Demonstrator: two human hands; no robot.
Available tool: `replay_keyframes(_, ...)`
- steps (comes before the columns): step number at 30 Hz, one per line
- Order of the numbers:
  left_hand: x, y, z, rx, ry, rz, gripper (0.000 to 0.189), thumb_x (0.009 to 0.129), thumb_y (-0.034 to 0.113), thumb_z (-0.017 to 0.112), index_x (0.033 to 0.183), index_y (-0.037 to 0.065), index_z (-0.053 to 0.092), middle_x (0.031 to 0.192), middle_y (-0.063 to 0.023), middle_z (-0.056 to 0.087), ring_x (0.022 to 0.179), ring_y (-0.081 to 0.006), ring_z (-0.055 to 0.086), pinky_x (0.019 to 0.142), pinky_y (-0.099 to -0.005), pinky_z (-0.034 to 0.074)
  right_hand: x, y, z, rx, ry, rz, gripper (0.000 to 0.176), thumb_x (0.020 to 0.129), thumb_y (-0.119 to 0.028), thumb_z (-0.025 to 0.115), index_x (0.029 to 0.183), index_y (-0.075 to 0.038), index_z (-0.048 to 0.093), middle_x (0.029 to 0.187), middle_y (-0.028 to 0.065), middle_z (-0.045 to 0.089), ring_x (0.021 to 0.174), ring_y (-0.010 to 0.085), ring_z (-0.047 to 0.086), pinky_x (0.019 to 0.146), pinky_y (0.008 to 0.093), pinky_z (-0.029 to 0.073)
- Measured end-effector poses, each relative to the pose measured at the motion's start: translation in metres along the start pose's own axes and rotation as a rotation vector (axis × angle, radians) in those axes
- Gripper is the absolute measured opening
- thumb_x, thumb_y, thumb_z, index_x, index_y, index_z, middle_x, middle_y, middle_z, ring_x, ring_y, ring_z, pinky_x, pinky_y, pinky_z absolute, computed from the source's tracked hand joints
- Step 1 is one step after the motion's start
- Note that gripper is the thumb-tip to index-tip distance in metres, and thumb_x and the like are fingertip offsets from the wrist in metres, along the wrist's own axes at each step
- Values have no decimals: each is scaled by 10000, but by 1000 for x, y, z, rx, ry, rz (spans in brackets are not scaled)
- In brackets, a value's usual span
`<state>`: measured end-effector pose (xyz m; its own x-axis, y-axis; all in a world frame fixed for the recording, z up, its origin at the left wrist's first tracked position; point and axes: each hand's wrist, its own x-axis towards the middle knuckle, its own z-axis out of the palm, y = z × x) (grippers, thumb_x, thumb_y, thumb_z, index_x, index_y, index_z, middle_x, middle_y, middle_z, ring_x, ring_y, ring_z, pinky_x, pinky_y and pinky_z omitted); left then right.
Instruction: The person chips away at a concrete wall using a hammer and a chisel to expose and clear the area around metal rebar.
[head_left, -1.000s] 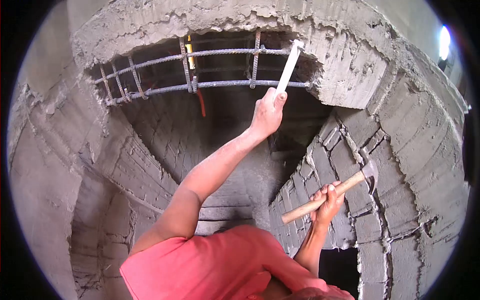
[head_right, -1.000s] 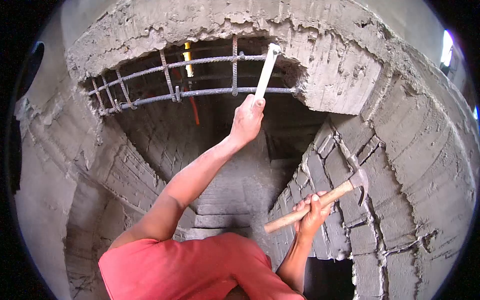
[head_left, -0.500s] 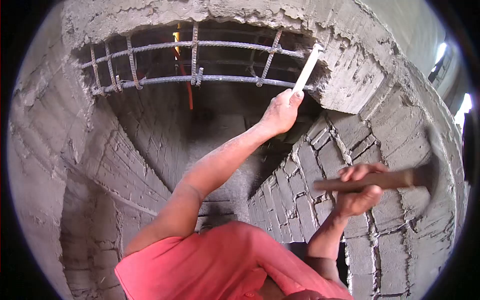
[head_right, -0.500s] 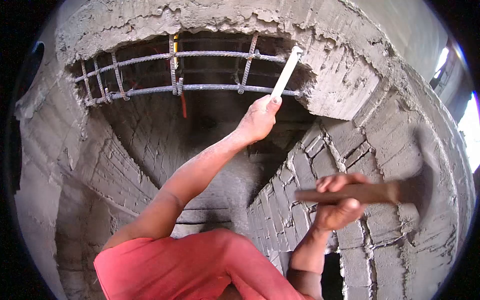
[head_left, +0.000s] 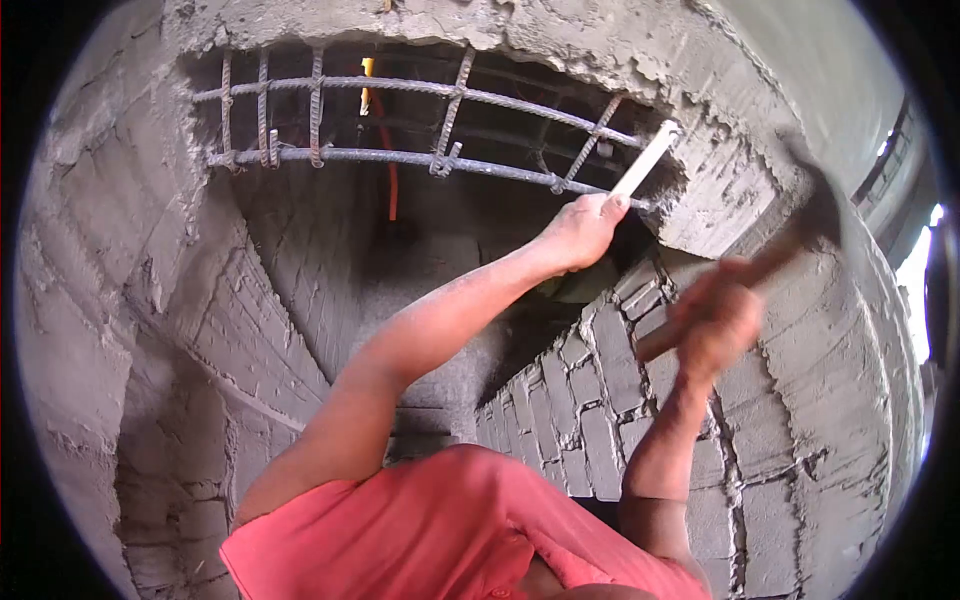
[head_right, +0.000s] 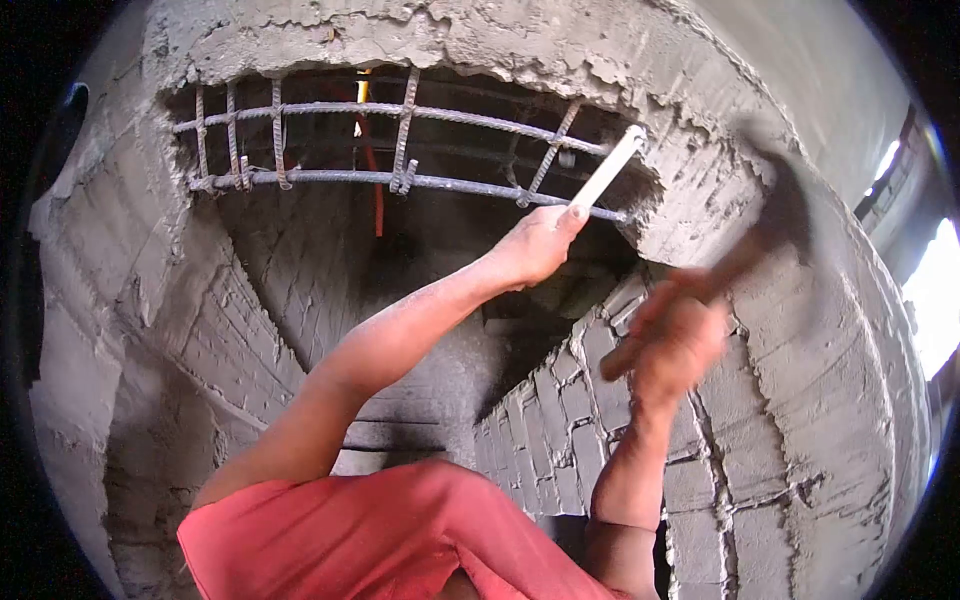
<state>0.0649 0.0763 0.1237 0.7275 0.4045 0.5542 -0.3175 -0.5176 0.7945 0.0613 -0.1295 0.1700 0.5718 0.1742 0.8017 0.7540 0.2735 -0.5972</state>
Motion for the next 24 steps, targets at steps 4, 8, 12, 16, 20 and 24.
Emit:
replay_keyframes(4, 1, -13, 8, -52, 13, -6, 587, 1038, 521, 326, 843, 0, 515, 712, -189, 555, 691, -342, 557, 664, -470, 447, 38, -39, -24, 376, -219, -724, 677, 923, -732, 401, 1175, -110, 493, 803, 64, 510, 662, 221, 523, 596, 348, 482)
replay_keyframes(8, -2, -5, 15, 6, 76, 41, 550, 1043, 473, 335, 869, -11, 530, 761, -236, 584, 754, -459, 570, 680, -503, 448, 28, 50, -13, -42, 25, -390, 571, 974, -626, 446, 951, -69, 573, 713, 54, 521, 584, 189, 533, 549, 324, 472)
replay_keyframes(12, 4, 12, 9, 1, 87, 18, 537, 1043, 455, 342, 902, -20, 547, 831, -264, 607, 852, -495, 580, 716, -524, 453, 14, 45, -7, -231, -71, 232, 473, 1030, -468, 442, 852, -42, 546, 675, 67, 530, 481, 114, 488, 443, 259, 408)
replay_keyframes(16, -6, 14, 5, 35, 1, -41, 535, 1040, 462, 344, 933, -16, 560, 866, -271, 620, 910, -492, 591, 773, -523, 461, 48, -17, -42, 583, -78, -224, 523, 982, -584, 441, 1207, -122, 539, 813, 54, 534, 645, 196, 521, 653, 369, 481)
replay_keyframes(20, -4, 7, 2, 35, -23, -55, 560, 1038, 485, 337, 933, -17, 561, 875, -271, 621, 917, -496, 590, 791, -517, 463, 69, -41, -50, 540, -103, -863, 744, 797, -888, 368, 961, -201, 599, 739, 1, 466, 604, 179, 454, 638, 417, 471)
replay_keyframes(24, 8, -1, 7, 50, 77, 40, 577, 1032, 498, 344, 905, -18, 567, 846, -265, 620, 884, -486, 594, 769, -512, 460, 18, 78, 9, -204, -293, 173, 462, 1035, -391, 375, 814, -40, 577, 574, 21, 537, 505, 177, 522, 493, 309, 435)
